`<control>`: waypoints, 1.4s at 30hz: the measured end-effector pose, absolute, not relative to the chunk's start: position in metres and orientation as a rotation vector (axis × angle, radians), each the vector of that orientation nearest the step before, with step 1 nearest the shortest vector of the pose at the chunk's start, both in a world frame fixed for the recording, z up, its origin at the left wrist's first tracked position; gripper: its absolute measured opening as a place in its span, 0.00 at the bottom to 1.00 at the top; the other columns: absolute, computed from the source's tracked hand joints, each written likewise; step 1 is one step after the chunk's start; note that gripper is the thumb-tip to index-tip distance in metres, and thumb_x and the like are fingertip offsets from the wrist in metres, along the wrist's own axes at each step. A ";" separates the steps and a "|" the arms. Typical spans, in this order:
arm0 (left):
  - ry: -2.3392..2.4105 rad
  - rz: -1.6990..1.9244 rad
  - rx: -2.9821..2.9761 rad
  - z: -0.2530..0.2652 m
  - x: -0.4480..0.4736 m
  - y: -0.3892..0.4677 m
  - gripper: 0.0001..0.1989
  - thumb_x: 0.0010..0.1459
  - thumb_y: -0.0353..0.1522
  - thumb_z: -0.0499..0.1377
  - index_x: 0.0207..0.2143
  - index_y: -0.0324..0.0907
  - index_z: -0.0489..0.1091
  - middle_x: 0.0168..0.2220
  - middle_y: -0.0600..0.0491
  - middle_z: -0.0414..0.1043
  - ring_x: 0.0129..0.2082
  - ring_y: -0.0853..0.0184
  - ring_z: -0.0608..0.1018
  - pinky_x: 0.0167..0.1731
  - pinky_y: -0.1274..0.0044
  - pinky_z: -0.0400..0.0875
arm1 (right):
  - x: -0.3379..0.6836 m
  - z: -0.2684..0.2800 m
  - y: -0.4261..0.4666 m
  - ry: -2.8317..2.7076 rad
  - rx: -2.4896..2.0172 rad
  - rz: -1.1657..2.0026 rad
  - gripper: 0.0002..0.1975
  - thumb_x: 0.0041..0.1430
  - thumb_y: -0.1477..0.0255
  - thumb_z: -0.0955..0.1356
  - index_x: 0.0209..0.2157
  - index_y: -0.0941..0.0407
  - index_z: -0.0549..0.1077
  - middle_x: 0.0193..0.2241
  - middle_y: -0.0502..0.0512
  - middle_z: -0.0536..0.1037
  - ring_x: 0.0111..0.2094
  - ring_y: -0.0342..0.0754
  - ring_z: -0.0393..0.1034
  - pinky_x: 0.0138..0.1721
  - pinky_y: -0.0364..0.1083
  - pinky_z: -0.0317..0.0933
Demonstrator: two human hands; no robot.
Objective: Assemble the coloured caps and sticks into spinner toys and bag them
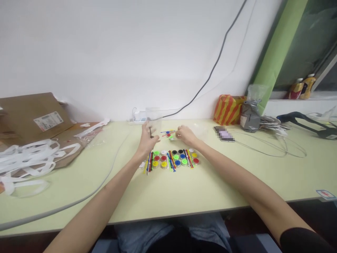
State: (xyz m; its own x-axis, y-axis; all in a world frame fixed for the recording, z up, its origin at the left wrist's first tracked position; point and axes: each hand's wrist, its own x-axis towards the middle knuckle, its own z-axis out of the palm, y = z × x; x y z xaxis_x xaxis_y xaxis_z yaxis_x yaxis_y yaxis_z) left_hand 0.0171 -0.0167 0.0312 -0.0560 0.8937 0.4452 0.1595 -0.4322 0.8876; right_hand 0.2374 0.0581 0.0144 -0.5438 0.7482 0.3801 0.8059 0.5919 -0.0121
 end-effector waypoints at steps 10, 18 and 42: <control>0.614 1.349 1.102 0.046 0.021 -0.034 0.31 0.42 0.19 0.64 0.50 0.44 0.65 0.53 0.48 0.72 0.58 0.52 0.73 0.54 0.49 0.73 | 0.259 0.129 0.071 -1.979 -0.823 -0.040 0.15 0.62 0.83 0.59 0.37 0.59 0.77 0.31 0.54 0.78 0.35 0.47 0.71 0.41 0.45 0.61; 0.466 0.867 1.347 0.053 0.023 -0.047 0.39 0.54 0.25 0.65 0.65 0.51 0.56 0.66 0.40 0.60 0.66 0.45 0.64 0.43 0.62 0.80 | 0.250 0.171 0.015 -2.037 -0.641 0.034 0.09 0.68 0.71 0.63 0.37 0.56 0.76 0.30 0.52 0.77 0.35 0.47 0.70 0.43 0.49 0.62; 0.538 1.211 1.224 0.037 0.023 -0.034 0.41 0.42 0.19 0.64 0.58 0.51 0.58 0.69 0.47 0.56 0.66 0.51 0.64 0.57 0.49 0.69 | 0.235 0.047 0.093 -2.587 -1.230 0.129 0.15 0.52 0.81 0.71 0.42 0.57 0.81 0.35 0.55 0.82 0.31 0.45 0.72 0.34 0.42 0.59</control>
State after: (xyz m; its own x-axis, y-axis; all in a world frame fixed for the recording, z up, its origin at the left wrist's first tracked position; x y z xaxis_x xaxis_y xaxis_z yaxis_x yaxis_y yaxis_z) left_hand 0.0229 -0.0336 0.0366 0.3356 0.9023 0.2707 -0.4042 -0.1216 0.9065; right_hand 0.2354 0.0932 0.0465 -0.6014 0.7717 0.2069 0.7473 0.6350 -0.1958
